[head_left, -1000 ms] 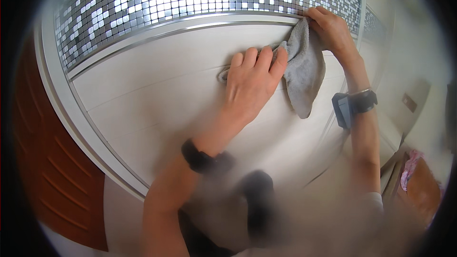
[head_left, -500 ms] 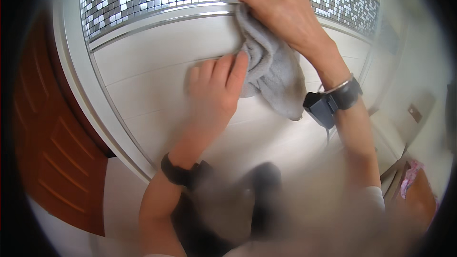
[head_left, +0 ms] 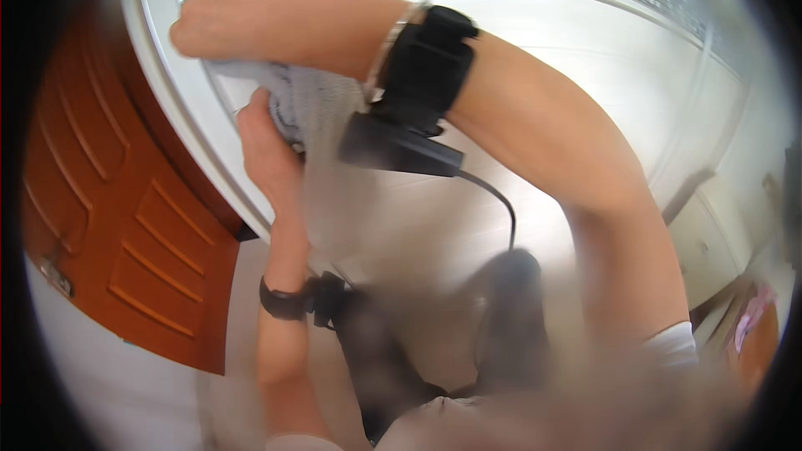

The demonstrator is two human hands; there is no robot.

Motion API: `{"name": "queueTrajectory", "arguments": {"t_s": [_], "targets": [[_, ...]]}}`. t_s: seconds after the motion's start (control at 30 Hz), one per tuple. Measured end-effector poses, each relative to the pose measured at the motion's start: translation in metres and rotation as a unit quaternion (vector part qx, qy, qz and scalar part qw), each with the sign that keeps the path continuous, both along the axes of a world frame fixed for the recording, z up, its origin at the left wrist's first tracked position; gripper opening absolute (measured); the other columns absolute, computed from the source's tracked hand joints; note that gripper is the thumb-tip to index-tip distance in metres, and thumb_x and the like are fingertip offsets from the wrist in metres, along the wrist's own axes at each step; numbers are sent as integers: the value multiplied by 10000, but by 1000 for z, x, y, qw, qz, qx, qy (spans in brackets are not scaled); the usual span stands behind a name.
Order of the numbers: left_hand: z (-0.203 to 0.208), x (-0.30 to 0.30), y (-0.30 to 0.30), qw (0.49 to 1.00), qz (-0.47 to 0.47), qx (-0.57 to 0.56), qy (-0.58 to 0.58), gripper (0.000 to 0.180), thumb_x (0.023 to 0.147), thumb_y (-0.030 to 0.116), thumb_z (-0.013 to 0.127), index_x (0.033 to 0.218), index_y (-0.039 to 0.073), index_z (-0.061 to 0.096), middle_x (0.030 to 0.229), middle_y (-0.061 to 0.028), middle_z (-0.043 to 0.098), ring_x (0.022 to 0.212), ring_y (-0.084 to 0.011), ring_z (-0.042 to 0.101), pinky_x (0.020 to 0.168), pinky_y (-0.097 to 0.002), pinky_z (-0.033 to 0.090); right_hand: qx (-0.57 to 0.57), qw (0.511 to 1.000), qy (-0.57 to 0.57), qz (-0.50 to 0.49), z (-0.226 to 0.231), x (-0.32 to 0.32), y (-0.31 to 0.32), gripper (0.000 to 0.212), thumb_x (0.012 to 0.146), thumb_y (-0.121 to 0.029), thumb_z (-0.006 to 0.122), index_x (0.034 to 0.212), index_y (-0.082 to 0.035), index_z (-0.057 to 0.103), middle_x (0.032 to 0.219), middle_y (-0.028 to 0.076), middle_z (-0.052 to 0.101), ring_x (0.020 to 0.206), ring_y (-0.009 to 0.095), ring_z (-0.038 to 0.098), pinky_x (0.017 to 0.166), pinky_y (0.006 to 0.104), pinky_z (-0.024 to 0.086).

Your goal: Wiping down the surface and sliding tracks of a wardrobe using a cloth.

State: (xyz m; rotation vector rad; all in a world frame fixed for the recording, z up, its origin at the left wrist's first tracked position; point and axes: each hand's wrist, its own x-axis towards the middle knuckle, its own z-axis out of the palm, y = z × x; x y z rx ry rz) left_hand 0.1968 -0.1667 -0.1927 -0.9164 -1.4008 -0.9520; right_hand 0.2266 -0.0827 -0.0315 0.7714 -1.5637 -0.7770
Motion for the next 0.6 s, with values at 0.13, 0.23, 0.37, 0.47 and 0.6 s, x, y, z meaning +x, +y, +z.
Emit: {"name": "queueTrajectory", "arguments": {"t_s": [0.13, 0.23, 0.37, 0.47, 0.6], "targets": [[-7, 20, 33, 999, -37, 3, -20, 613, 655, -69, 618, 1241, -23, 442, 1034, -199, 523, 966, -397, 528, 815, -392, 446, -28, 985, -76, -152, -3, 37, 11, 51, 660, -46, 688, 671, -42, 639, 690, 90, 655, 667, 250, 674, 522, 346, 521], [-6, 53, 74, 991, -119, -57, 2, 658, 606, -110, 609, 1238, -10, 455, 1040, -192, 529, 975, -384, 536, 830, -411, 444, -54, 968, -84, -229, -5, 85, 70, 108, 705, -57, 664, 806, -48, 627, 813, 100, 652, 731, 261, 677, 565, 363, 529], [-3, 81, 116, 984, -110, -115, 85, 614, 609, -39, 653, 1203, -2, 501, 1013, -154, 545, 933, -352, 554, 820, -411, 451, -54, 974, 29, -218, -10, 158, 151, 99, 795, -92, 551, 717, -30, 548, 706, 101, 581, 618, 221, 626, 547, 327, 512], [2, 115, 163, 973, -134, -150, 116, 535, 655, 0, 640, 1177, 5, 523, 959, -122, 535, 883, -320, 544, 782, -406, 446, -80, 930, 15, -359, -21, 221, 224, 87, 826, -101, 524, 807, -17, 508, 755, 112, 566, 653, 250, 622, 553, 342, 522], [16, 142, 238, 957, -197, -131, 169, 461, 708, 22, 596, 1164, 22, 528, 925, -106, 514, 848, -292, 518, 735, -415, 418, -146, 850, 33, -504, -31, 283, 296, 104, 829, -98, 534, 871, -6, 507, 885, 121, 575, 766, 267, 618, 615, 352, 522]]}}
